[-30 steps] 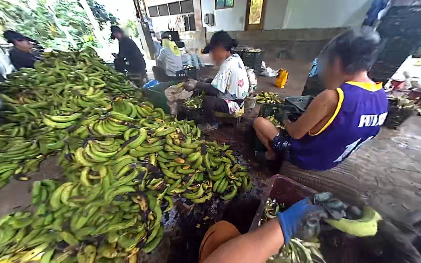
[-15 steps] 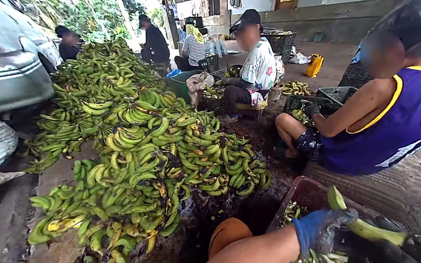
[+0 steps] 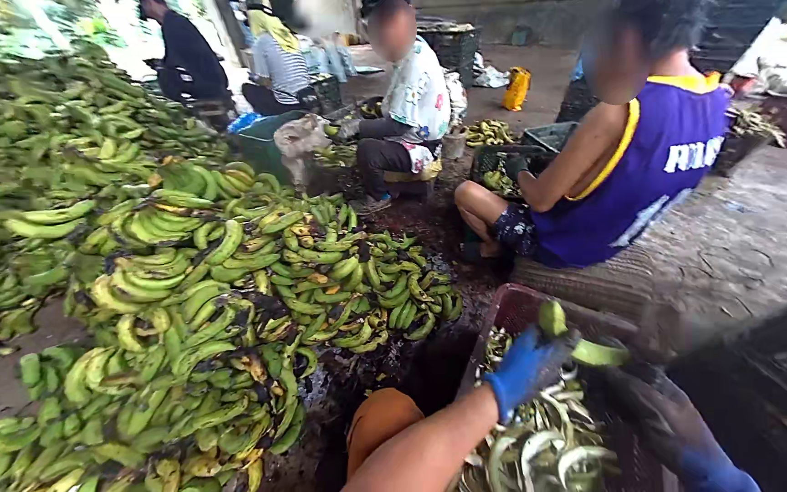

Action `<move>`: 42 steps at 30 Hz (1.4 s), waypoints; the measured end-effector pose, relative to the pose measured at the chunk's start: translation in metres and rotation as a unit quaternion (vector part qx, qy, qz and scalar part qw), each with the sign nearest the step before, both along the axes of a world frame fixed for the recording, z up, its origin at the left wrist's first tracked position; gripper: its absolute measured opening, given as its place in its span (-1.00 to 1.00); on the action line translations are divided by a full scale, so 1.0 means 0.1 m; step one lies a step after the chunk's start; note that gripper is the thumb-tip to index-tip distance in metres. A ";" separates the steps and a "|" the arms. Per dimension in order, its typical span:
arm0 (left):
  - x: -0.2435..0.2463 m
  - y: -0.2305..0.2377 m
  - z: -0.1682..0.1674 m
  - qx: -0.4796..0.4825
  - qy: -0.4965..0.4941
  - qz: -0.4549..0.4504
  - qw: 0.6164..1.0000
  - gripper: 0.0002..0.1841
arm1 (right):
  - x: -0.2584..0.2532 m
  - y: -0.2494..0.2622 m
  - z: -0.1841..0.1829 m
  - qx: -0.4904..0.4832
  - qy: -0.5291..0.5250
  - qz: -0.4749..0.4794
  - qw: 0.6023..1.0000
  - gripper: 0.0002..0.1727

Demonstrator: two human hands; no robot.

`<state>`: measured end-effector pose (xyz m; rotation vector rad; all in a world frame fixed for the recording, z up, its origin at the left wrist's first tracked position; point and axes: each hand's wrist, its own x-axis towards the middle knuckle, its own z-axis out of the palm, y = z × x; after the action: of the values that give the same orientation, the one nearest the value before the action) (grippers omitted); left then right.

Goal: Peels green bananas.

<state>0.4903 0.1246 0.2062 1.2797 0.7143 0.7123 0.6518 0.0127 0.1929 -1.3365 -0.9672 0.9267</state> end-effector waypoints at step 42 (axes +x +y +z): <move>-0.35 0.21 0.11 0.180 0.105 0.064 0.976 -0.40 | -0.10 -0.06 0.15 -0.038 -0.345 -0.052 0.936 -0.40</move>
<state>0.4552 0.1458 0.2168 1.6697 0.8714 0.8472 0.6422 0.0070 0.2077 -1.8115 -1.3761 0.4022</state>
